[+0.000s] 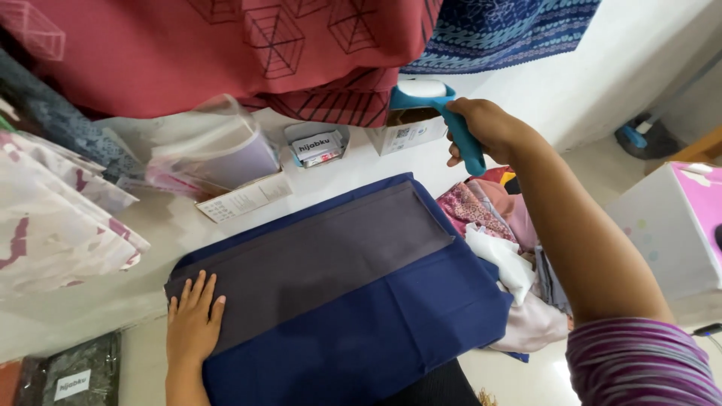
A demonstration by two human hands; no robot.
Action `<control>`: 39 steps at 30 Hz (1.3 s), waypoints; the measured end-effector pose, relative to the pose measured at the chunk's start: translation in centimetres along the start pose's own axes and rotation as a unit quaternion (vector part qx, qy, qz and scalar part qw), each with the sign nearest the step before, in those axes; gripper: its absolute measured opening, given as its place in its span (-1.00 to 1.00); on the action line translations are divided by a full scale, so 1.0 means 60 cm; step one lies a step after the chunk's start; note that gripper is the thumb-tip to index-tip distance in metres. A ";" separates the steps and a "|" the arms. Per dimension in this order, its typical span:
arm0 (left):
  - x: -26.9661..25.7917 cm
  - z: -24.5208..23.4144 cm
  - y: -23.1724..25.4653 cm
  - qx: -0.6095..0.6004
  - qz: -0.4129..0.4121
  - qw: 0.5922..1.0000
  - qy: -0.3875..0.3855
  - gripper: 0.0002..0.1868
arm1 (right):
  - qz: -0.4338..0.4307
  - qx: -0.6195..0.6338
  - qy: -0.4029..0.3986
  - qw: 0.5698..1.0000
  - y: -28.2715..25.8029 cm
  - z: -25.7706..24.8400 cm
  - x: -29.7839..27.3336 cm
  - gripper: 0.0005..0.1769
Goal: Cleaning a grey hijab with a lint roller and folding it into a square.
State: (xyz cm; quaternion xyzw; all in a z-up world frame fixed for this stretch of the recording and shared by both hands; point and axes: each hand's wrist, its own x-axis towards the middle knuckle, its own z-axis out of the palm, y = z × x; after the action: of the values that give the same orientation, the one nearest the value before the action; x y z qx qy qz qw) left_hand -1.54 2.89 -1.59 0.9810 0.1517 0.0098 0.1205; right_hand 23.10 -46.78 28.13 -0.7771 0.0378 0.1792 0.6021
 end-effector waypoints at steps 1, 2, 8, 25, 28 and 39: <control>-0.001 -0.001 0.000 -0.002 -0.001 1.000 0.001 -0.34 | -0.001 -0.003 0.000 1.000 -0.002 0.005 0.000 -0.61; -0.002 -0.001 0.000 -0.004 -0.003 1.000 0.000 -0.34 | 0.017 -0.004 0.002 1.000 -0.004 0.010 -0.001 -0.58; 0.001 0.001 -0.004 -0.011 0.001 1.000 0.004 -0.34 | 0.018 -0.001 -0.035 0.999 0.017 0.002 0.028 -0.47; -0.010 0.015 -0.009 -0.073 0.099 0.974 0.192 -0.52 | 0.128 0.374 0.141 0.908 0.531 0.085 0.022 -0.57; -0.021 -0.002 -0.014 -0.234 0.143 0.897 0.347 -0.80 | 0.135 0.335 0.168 0.917 0.553 0.082 0.067 -0.55; -0.023 -0.023 -0.102 -0.899 -0.109 0.423 -0.042 -0.13 | -0.154 0.172 0.244 0.942 0.471 0.201 0.128 -0.75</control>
State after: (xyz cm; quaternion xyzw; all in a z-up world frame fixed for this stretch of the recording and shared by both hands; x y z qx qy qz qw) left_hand -4.74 8.45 -1.68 0.2907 0.1571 0.0860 0.9399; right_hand 19.69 -41.83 -2.99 -0.6778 0.0941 -0.1202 0.7193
